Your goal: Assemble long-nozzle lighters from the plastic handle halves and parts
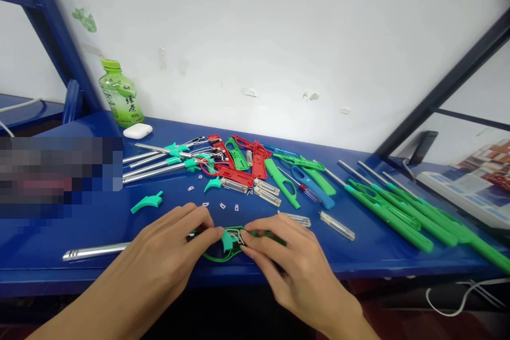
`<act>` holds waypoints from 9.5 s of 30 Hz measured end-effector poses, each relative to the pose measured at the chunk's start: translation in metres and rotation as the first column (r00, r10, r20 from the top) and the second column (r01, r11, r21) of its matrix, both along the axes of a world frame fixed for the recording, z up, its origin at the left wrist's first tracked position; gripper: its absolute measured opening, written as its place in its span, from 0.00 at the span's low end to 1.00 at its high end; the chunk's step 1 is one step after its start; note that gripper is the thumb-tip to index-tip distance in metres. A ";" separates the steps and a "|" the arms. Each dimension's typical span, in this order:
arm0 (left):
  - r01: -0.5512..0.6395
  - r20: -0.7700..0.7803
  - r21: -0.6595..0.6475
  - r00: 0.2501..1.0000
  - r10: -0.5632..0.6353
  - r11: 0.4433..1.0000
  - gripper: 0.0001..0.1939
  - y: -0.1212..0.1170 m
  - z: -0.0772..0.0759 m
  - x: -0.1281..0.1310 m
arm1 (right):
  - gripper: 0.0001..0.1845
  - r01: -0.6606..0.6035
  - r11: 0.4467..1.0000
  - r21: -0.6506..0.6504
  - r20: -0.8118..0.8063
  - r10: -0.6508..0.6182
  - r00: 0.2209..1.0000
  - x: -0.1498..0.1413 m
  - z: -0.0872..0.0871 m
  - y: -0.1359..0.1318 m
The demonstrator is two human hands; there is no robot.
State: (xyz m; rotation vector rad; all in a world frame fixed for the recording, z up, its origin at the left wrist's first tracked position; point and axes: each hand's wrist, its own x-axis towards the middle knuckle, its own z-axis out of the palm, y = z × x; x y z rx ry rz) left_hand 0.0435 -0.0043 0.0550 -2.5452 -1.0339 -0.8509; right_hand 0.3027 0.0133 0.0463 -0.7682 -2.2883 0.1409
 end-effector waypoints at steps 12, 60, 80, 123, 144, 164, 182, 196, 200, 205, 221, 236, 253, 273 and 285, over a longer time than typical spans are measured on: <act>-0.011 -0.048 0.039 0.999 0.013 0.999 0.21 -0.001 0.002 -0.004 | 0.09 0.013 1.000 0.017 -0.017 -0.013 1.000 -0.001 -0.002 -0.001; -0.155 -0.030 -0.183 0.988 0.152 0.971 0.12 0.063 0.011 -0.029 | 0.06 0.070 0.991 -0.116 0.454 -0.010 0.891 0.083 0.054 0.067; -0.257 0.027 -0.395 0.956 0.291 0.882 0.16 0.060 0.037 -0.027 | 0.11 0.127 0.987 -0.101 0.281 -0.094 0.955 0.035 0.086 0.070; 0.353 0.790 -0.434 0.591 0.162 0.829 0.22 0.038 0.082 0.034 | 0.19 0.102 0.945 0.310 0.229 -0.178 0.957 -0.007 0.088 0.055; 0.377 0.740 -0.527 0.644 0.194 0.762 0.23 0.047 0.075 0.026 | 0.16 0.105 0.973 0.205 0.318 -0.168 0.933 -0.012 0.092 0.056; 0.034 0.105 -0.562 0.994 0.031 0.826 0.15 0.046 0.056 0.021 | 0.10 0.178 0.963 -0.203 0.302 -0.112 0.947 0.038 0.097 0.054; -0.084 0.254 -0.087 0.962 0.104 0.993 0.08 0.004 -0.009 0.014 | 0.13 -0.010 0.903 -0.429 0.193 0.103 0.976 0.015 0.048 0.046; -0.059 0.278 -0.037 0.958 0.067 0.998 0.10 0.003 -0.013 0.015 | 0.11 -0.141 0.972 -0.187 0.168 0.174 0.970 0.013 0.021 0.055; -0.068 0.293 -0.029 0.953 0.074 0.997 0.10 0.002 -0.013 0.016 | 0.09 -0.152 0.977 -0.149 0.174 0.178 0.969 0.014 0.021 0.054; -0.066 0.294 -0.046 0.953 0.076 0.997 0.10 0.001 -0.014 0.015 | 0.10 -0.158 0.978 -0.137 0.138 0.177 0.975 0.016 0.020 0.053; -0.067 0.287 -0.095 0.954 0.091 0.993 0.10 0.002 -0.017 0.013 | 0.09 -0.160 0.986 0.051 0.230 0.145 0.962 0.009 0.016 0.051; -0.042 0.298 -0.077 0.952 0.063 0.996 0.11 0.001 -0.015 0.015 | 0.11 -0.078 0.985 0.156 0.117 0.060 0.991 -0.002 0.015 0.047; -0.042 0.232 0.002 0.972 0.040 0.999 0.12 -0.001 -0.016 0.014 | 0.15 0.016 0.982 0.187 0.040 -0.023 0.999 -0.027 0.010 0.041; -0.008 0.231 -0.047 0.973 0.019 0.999 0.13 0.000 -0.017 0.013 | 0.14 0.056 0.990 0.129 -0.032 -0.053 0.998 -0.038 0.017 0.040; 0.005 0.251 -0.058 0.968 0.009 0.998 0.13 -0.004 -0.017 0.013 | 0.10 0.047 0.999 0.001 -0.111 -0.046 0.993 -0.025 0.016 0.038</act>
